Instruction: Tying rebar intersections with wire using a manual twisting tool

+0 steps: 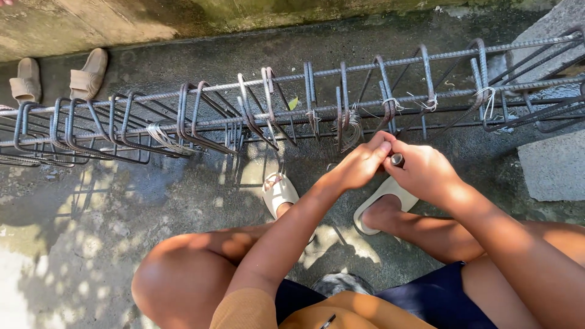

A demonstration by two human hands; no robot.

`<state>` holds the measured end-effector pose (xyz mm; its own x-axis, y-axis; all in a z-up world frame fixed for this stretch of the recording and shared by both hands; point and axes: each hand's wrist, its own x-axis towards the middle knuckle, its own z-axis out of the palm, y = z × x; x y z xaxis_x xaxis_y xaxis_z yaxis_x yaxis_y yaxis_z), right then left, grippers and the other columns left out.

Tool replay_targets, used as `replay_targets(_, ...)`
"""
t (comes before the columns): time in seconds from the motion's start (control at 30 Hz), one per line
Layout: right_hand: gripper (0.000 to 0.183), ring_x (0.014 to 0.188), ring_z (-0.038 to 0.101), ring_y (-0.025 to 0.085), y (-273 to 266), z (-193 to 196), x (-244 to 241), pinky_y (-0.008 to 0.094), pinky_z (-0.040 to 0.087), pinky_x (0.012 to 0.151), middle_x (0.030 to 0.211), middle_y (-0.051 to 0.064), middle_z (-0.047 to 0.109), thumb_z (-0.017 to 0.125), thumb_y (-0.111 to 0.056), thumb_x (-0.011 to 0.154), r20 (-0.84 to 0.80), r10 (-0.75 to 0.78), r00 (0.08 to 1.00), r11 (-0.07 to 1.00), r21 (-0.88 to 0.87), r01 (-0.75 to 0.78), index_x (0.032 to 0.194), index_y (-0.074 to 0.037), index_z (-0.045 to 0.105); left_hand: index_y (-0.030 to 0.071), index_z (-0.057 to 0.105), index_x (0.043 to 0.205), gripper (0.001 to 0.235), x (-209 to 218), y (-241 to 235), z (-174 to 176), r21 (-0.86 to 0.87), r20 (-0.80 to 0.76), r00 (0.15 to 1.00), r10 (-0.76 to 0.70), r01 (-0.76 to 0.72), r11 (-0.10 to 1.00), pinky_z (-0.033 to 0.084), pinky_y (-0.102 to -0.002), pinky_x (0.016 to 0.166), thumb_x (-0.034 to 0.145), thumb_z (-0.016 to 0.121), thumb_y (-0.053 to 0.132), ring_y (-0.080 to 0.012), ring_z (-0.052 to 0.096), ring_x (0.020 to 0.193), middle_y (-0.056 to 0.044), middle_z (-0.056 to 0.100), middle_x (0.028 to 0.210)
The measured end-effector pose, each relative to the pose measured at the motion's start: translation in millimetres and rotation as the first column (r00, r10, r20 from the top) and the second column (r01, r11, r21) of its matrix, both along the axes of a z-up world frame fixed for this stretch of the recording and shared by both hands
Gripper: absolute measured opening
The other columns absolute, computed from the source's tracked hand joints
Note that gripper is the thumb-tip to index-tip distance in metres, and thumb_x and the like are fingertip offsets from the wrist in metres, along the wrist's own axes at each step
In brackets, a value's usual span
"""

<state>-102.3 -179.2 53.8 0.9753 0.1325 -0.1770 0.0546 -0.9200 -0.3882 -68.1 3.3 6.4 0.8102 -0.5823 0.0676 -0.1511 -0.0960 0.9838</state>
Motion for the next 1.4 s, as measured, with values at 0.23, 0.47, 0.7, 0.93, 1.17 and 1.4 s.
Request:
replay_targets(0.23, 0.027, 0.095, 0.073, 0.040, -7.5, -2.4, 17.4, 0.055, 0.060, 0.079, 0.092, 0.011, 0.076, 0.061, -0.046, 0.090, -0.167, 0.016, 0.986, 0.999, -0.028, -0.021, 0.102, -0.023, 0.070, 0.016, 0.060, 0.094, 0.040, 6.8, 29.2, 10.3, -0.024, -0.392, 0.890, -0.233, 0.244, 0.970, 0.035, -0.023, 0.049, 0.105, 0.042, 0.049, -0.0102, 0.041, 0.061, 0.004, 0.044, 0.068)
replay_targets(0.47, 0.049, 0.110, 0.071, 0.043, 0.9, 52.9, 5.7, 0.059, 0.054, 0.096, 0.111, 0.012, 0.080, 0.059, -0.038, 0.094, -0.269, 0.021, 0.963, 0.999, 0.047, -0.008, 0.140, -0.023, 0.061, 0.013, 0.054, 0.115, 0.050, 14.9, 33.3, -57.9, -0.328, -0.665, 0.701, -0.257, 0.034, 0.944, 0.028, -0.012, 0.042, 0.111, 0.030, 0.057, -0.0002, 0.034, 0.057, 0.007, 0.035, 0.078)
replay_targets(0.7, 0.022, 0.098, 0.071, 0.042, -18.7, 16.1, 17.7, 0.054, 0.056, 0.080, 0.094, 0.014, 0.077, 0.060, -0.038, 0.095, -0.168, 0.006, 0.986, 0.995, 0.096, 0.010, 0.102, -0.020, 0.072, 0.013, 0.055, 0.119, 0.051, -12.4, -13.2, -85.0, -0.620, -0.671, 0.489, -0.557, 0.043, 0.784, 0.029, -0.016, 0.043, 0.113, 0.029, 0.057, -0.0029, 0.036, 0.054, 0.005, 0.036, 0.076)
replay_targets(0.93, 0.020, 0.051, 0.052, 0.020, -35.4, 35.0, 18.4, 0.036, 0.045, 0.052, 0.062, 0.005, 0.069, 0.071, -0.029, 0.088, -0.125, 0.128, 0.984, 0.987, 0.110, -0.115, 0.082, -0.010, 0.073, 0.000, 0.062, 0.113, 0.053, -28.4, -20.0, -81.4, -0.752, -0.651, 0.323, -0.687, -0.150, 0.642, 0.019, -0.019, 0.045, 0.116, 0.036, 0.047, -0.0038, 0.029, 0.057, 0.003, 0.040, 0.073)
replay_targets(1.17, 0.015, 0.052, 0.049, 0.018, -39.7, 37.2, 21.7, 0.035, 0.043, 0.051, 0.060, 0.005, 0.068, 0.073, -0.025, 0.087, -0.142, 0.197, 0.970, 0.969, 0.182, -0.170, 0.086, -0.010, 0.077, 0.007, 0.062, 0.109, 0.043, -32.8, -19.4, -76.5, -0.854, -0.518, 0.197, -0.832, -0.179, 0.489, 0.018, -0.020, 0.046, 0.114, 0.041, 0.044, -0.0048, 0.027, 0.058, 0.003, 0.036, 0.071)
replay_targets(1.4, 0.022, 0.061, 0.053, 0.015, -38.5, 49.0, 22.0, 0.030, 0.043, 0.054, 0.072, 0.005, 0.076, 0.076, -0.022, 0.084, -0.366, 0.146, 0.919, 0.954, 0.300, -0.033, 0.097, -0.007, 0.085, 0.007, 0.055, 0.101, 0.030, -40.0, -13.2, -54.1, -0.667, -0.629, 0.574, -0.524, -0.054, 0.743, 0.016, -0.022, 0.042, 0.108, 0.054, 0.037, -0.0049, 0.025, 0.051, 0.002, 0.039, 0.066)
